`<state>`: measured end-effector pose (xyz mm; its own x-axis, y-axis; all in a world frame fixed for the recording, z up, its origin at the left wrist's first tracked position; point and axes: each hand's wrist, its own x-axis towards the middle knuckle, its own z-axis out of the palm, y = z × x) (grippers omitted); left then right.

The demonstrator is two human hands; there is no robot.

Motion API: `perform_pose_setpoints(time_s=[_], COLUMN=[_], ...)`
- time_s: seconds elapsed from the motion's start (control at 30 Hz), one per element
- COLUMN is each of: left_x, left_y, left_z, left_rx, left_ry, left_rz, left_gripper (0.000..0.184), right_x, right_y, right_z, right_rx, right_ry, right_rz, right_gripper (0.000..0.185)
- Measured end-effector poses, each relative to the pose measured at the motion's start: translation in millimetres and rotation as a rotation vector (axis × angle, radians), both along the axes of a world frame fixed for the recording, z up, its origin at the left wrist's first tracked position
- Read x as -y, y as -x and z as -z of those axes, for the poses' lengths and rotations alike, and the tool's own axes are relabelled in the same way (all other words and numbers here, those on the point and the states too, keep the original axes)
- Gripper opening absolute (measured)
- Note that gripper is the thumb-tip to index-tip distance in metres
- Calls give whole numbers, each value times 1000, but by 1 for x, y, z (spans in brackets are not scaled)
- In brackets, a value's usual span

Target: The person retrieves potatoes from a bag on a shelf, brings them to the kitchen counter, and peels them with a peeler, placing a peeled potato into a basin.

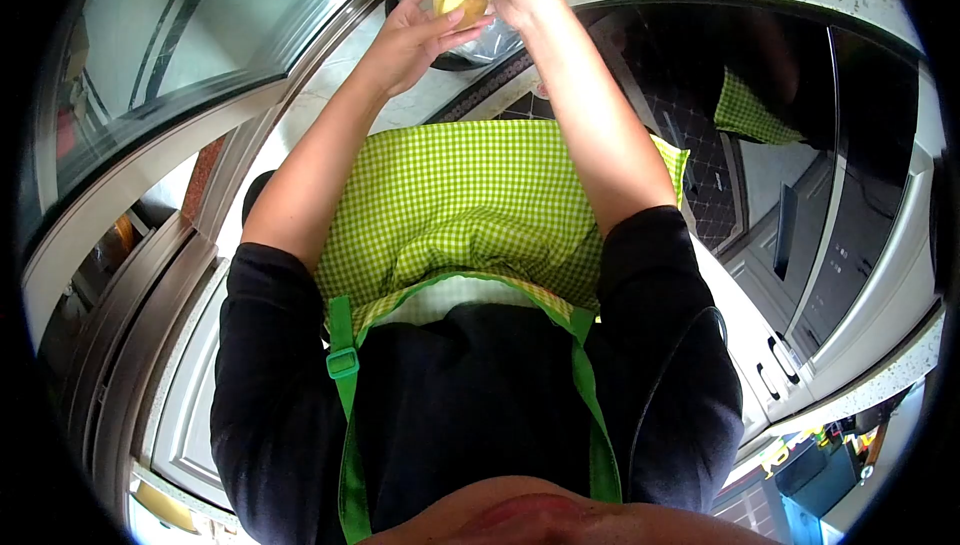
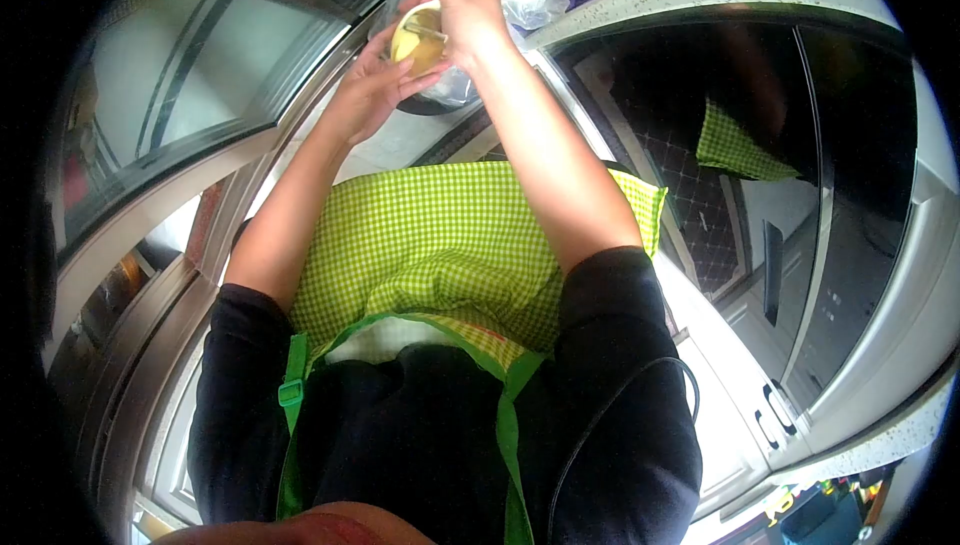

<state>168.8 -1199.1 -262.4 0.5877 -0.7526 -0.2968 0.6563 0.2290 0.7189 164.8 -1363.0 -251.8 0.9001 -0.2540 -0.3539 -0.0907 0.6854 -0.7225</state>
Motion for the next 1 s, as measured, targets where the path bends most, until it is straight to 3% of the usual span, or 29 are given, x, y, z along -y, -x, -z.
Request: perform_pose_setpoints(time_s=[0.13, 0.33, 0.57, 0.73, 0.8, 0.93, 1.0], left_x=[1, -2, -3, -3, -3, -5, -4], left_y=[4, 2, 1, -2, -2, -3, -1], left_z=[0, 6, 5, 9, 8, 8, 8], left_rx=[60, 62, 103, 171, 167, 153, 142], left_ry=[-131, -105, -84, -69, -68, -79, -86], left_rz=[-38, 3, 59, 86, 78, 82, 73], left_gripper=[64, 65, 70, 72, 72, 71, 70], right_x=[-11, -12, -2, 11, 13, 17, 23], right_y=[-1, 3, -3, -17, -20, -21, -15], right_z=[1, 0, 13, 65, 81, 82, 61], right_rx=[-32, -33, -41, -201, -69, -160, -190], right_ry=[137, 281, -1, -214, -526, -567, -403], right_rz=[-25, -77, 66, 122, 62, 217, 304], right_gripper=[29, 28, 27, 28, 33, 36, 39])
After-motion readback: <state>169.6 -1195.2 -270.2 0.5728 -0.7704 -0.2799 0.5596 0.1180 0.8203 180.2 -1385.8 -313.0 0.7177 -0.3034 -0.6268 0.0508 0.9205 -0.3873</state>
